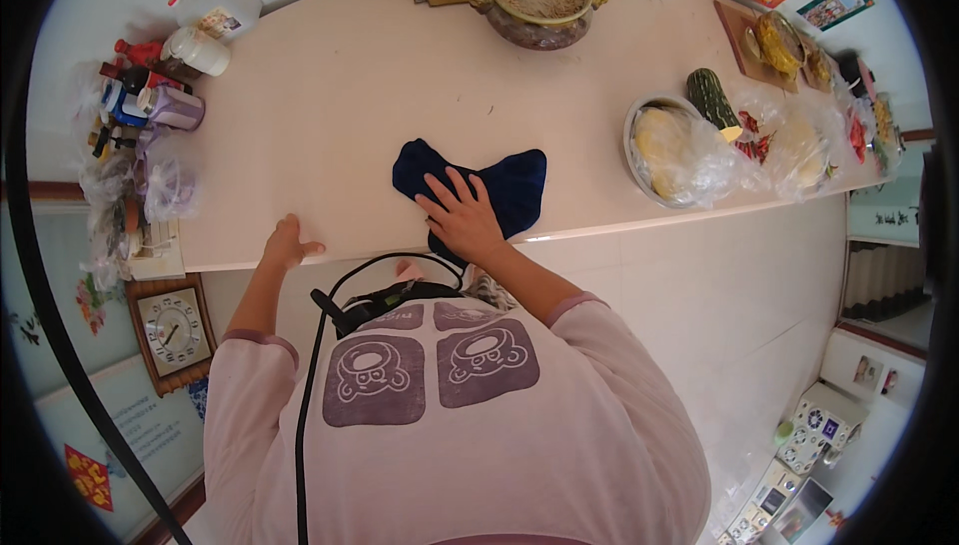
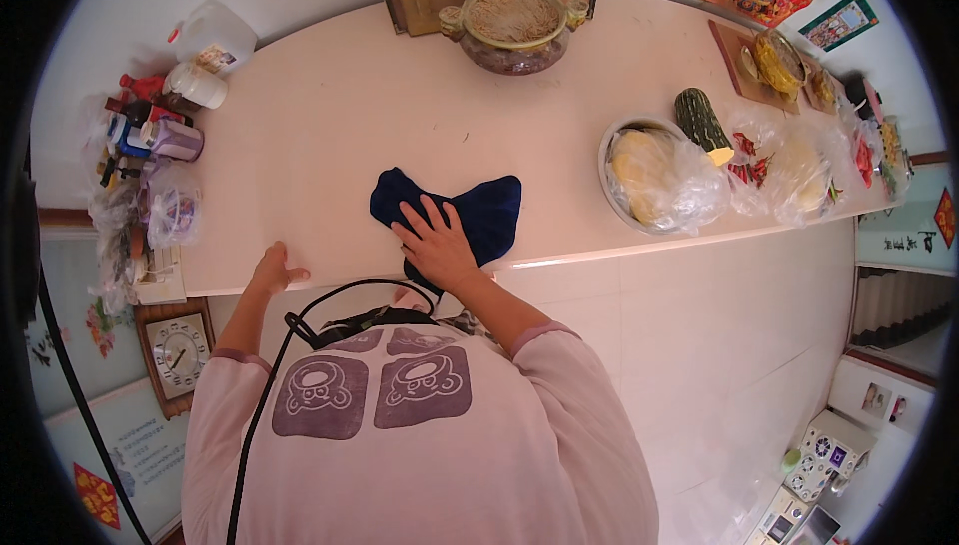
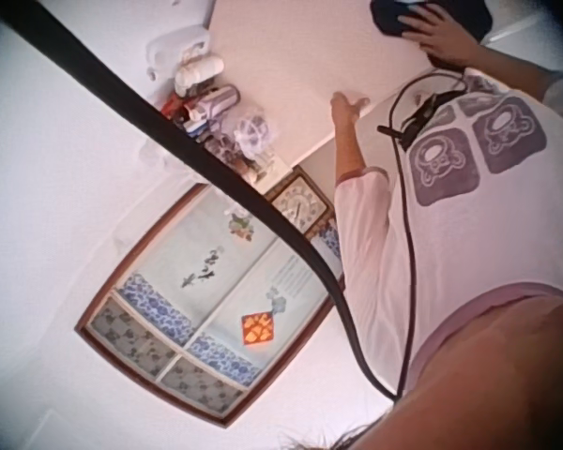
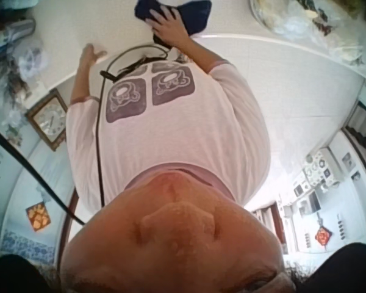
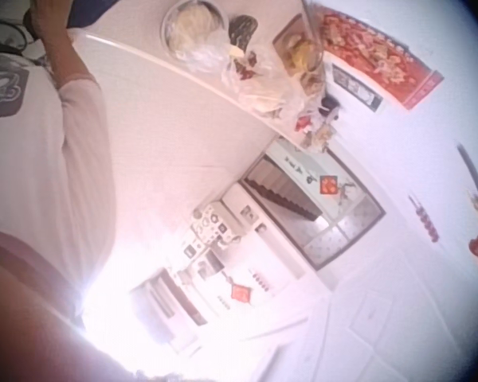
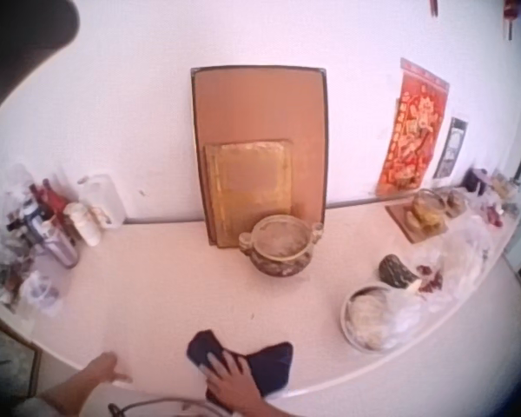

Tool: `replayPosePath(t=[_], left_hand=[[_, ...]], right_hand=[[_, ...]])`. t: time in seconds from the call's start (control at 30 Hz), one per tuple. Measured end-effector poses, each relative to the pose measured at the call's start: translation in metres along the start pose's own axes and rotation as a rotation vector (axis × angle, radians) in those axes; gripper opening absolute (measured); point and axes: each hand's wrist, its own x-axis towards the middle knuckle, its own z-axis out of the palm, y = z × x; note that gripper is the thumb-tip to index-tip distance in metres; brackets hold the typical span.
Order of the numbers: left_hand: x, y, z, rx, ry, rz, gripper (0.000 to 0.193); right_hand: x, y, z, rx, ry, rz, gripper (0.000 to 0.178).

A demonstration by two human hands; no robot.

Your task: The person wipes a kitchen counter with a blue cloth, moving various items like jars and vegetables aside to clean the surface. They then pick up a wrapped melon and place it on a table in the living room. Finally, the person washes a white plastic colander under a tap in the kitchen sink.

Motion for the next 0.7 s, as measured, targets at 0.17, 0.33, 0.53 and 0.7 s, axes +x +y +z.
replayPosePath(t=[0.17,0.33,0.53,0.7], left_hand=[[0.003,-0.006,-0.008,0.018,-0.011,-0.003,0.066],[0.003,-0.008,-0.007,-0.005,0.058,0.063,0.065],[-0.008,-0.010,0.003,-0.039,0.124,0.099,0.064],[0.003,-0.017,-0.004,-0.048,0.156,0.130,0.065]], right_hand=[[-0.012,0.037,-0.049,0.015,-0.149,-0.059,0.046],[-0.033,0.070,-0.070,-0.230,0.021,0.257,0.044],[-0.031,0.043,-0.028,-0.491,0.139,0.499,0.041],[-0.006,-0.010,-0.008,-0.365,0.082,0.439,0.046]])
